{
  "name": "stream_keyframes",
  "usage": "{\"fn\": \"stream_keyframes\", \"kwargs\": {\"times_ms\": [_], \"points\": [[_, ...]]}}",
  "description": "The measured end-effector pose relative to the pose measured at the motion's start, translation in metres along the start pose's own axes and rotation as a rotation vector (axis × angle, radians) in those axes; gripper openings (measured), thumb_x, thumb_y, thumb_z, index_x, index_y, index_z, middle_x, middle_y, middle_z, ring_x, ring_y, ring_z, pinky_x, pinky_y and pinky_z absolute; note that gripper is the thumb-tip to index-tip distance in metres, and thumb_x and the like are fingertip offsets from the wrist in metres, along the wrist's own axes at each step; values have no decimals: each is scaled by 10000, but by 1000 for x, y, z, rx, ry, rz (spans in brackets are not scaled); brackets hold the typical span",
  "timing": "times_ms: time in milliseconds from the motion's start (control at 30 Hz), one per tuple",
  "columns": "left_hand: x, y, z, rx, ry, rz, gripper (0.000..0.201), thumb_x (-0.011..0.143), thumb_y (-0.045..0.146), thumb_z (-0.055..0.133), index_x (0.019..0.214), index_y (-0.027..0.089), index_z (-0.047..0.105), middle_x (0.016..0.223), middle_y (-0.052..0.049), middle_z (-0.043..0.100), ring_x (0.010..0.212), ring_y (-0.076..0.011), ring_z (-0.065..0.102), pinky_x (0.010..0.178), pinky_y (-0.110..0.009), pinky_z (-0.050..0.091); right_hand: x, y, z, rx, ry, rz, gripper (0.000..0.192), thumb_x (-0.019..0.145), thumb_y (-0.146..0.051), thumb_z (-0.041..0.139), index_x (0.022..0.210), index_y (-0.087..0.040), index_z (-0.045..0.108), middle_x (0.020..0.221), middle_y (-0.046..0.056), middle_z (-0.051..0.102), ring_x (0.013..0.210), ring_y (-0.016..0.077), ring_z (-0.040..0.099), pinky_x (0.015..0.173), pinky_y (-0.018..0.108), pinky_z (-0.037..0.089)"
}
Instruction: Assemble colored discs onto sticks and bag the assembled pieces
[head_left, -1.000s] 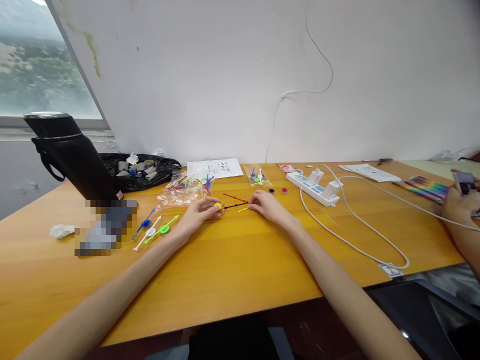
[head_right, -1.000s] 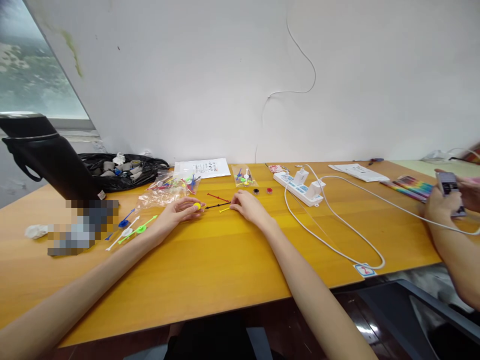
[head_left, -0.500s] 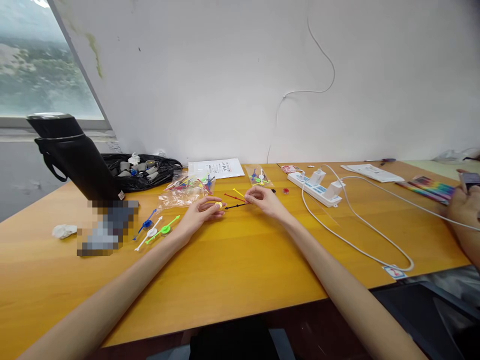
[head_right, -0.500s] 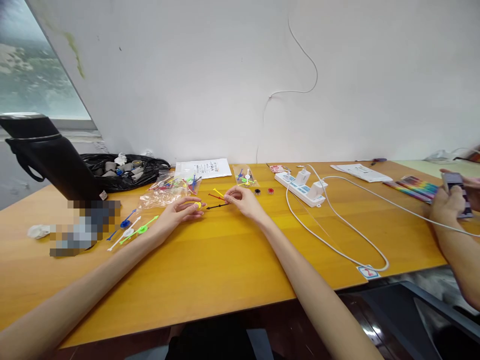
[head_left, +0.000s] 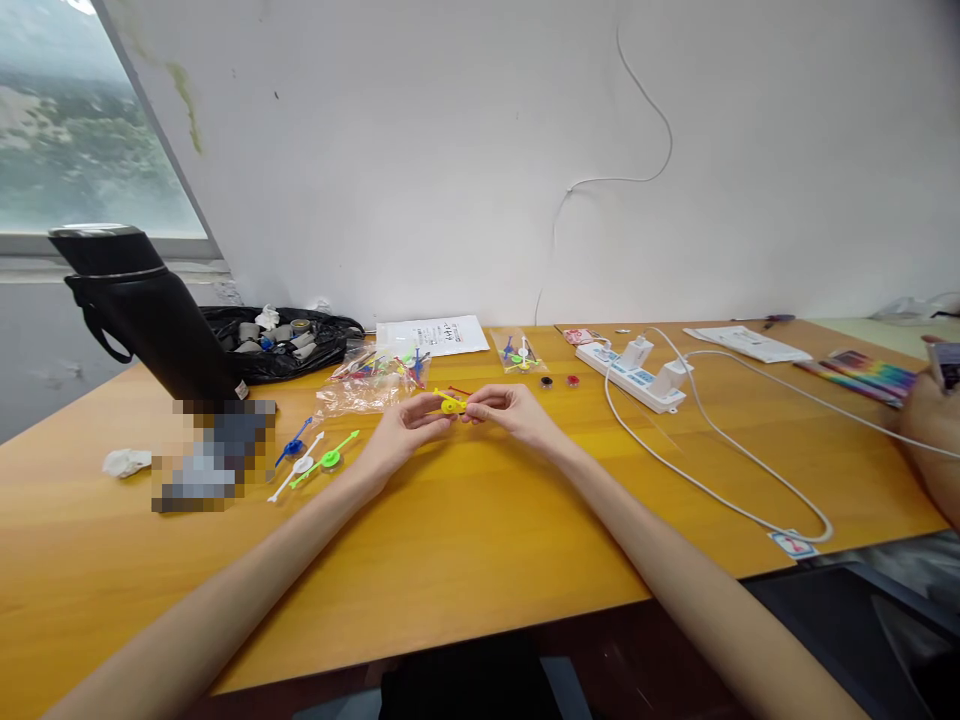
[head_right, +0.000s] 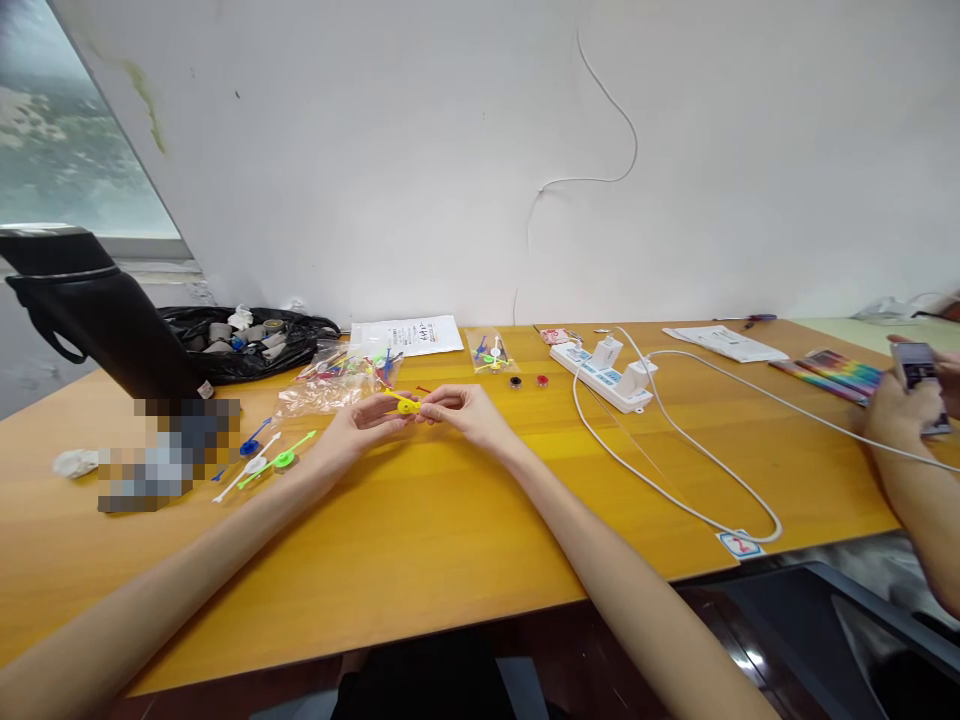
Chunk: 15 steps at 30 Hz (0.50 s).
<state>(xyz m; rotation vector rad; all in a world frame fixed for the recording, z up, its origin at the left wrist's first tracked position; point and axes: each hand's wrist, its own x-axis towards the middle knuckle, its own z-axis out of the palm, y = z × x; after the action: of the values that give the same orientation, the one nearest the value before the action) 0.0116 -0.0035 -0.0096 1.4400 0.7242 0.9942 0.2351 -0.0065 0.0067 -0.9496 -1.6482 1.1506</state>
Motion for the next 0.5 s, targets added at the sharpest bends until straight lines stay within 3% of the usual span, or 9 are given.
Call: {"fn": "stream_keyframes", "kwargs": {"times_ms": [200,367,500], "points": [[-4,9,4,46,39,98,502,793,389,797,1248,210,686,1324,-109,699,1131,-283,704,1060,-455,522,-8,-12,18,-219,43,-188,256,871,-427,732,890,-172,745,864,54,766,823,184,708,820,319,544],[-10,17,8,183,64,249,378,842,358,743,1186,204,732,1310,-101,705,1166,-274,676,1066,-433,518,-12,-17,16,-550,67,-434,158,945,-364,663,932,-231,747,923,47,757,877,198,691,850,341,538],[-12,21,12,182,84,273,366,831,361,756,1164,209,744,1277,-91,723,1166,-270,678,1073,-428,512,-13,-19,13,-663,90,-509,168,966,-364,637,931,-232,734,901,50,744,852,200,671,828,345,539]]}}
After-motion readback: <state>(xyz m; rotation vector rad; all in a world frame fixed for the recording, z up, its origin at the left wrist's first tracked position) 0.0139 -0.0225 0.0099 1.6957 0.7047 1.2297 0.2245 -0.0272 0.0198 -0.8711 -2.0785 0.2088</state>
